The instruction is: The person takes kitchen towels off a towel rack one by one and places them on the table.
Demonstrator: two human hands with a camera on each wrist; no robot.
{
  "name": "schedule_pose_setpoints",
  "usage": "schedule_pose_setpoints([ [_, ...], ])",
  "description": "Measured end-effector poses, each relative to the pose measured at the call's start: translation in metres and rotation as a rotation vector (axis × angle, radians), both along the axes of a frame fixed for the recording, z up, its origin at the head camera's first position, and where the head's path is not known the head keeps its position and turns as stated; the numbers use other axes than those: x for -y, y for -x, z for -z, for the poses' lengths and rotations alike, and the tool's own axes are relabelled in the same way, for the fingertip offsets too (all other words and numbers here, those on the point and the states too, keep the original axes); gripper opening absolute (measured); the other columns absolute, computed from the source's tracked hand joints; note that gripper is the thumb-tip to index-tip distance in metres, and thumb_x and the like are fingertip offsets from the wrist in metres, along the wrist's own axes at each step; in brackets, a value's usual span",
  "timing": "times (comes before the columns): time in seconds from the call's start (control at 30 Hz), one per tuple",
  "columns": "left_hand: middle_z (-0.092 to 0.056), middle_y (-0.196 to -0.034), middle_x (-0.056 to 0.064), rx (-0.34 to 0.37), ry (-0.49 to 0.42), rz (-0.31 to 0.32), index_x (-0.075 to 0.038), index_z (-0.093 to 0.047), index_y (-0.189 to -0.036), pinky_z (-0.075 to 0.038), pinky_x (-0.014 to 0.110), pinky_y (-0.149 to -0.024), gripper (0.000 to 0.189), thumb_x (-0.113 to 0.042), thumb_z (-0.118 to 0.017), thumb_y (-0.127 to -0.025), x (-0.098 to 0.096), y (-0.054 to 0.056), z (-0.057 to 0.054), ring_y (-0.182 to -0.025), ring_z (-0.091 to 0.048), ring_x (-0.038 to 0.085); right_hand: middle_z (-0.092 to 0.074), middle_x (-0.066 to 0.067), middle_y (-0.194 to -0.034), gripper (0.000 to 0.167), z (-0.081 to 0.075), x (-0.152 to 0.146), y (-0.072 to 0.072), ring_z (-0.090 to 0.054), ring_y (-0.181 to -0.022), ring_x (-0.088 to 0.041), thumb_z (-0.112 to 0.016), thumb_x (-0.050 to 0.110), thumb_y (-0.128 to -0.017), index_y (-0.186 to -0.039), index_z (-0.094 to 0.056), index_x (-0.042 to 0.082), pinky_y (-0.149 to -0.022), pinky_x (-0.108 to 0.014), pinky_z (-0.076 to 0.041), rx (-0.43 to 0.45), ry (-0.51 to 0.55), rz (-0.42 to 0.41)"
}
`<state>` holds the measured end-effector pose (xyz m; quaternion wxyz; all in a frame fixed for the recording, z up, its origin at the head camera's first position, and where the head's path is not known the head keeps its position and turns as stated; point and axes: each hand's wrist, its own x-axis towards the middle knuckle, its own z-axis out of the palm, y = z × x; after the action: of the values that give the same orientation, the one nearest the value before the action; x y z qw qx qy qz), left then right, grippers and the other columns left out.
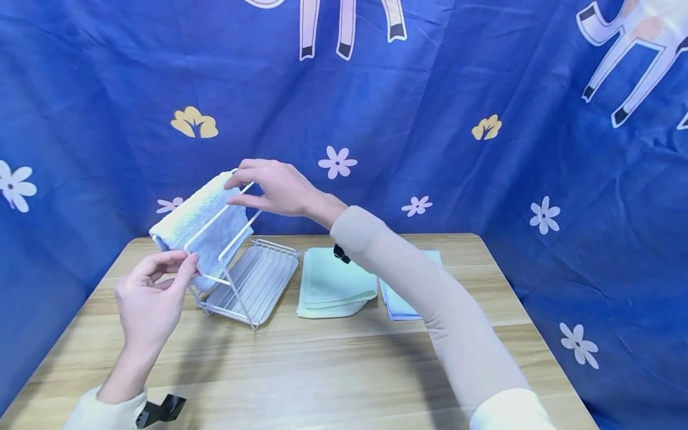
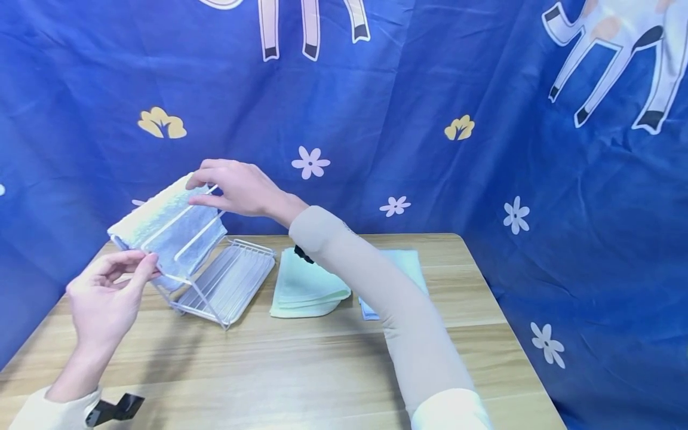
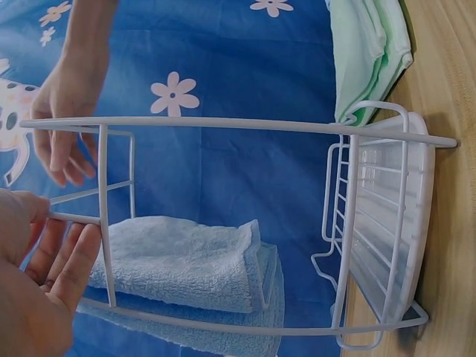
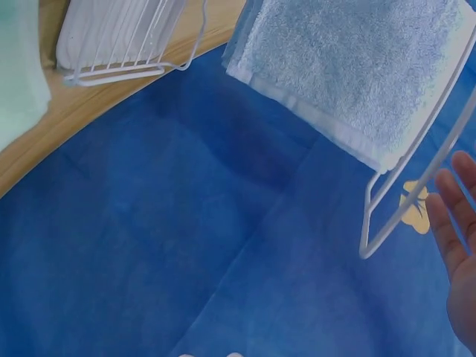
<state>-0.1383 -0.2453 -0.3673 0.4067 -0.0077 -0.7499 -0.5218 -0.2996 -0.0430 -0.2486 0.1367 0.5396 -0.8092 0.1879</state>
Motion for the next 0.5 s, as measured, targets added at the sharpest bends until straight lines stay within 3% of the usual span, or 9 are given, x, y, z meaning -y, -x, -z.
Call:
schedule_pose_setpoints([
  [0.5,-0.070,-0.081,-0.034,0.000,-0.001,-0.003,0.009,-0.075,-0.097,-0.054,0.002,-0.061,0.011,0.004,-0.079,-0.088,-0.001,0.003,0.000,-0.070,-0.068,-0.014,-0.068,0.012,-0.137,0.040,-0.003,0.037,0.007,-0.062,-0.124,-0.005,-0.060,0.049,-0.106,-0.140,-0.068,0.029,-0.099,-0.015,-0.051,-0.001,-0.214,0.115],
])
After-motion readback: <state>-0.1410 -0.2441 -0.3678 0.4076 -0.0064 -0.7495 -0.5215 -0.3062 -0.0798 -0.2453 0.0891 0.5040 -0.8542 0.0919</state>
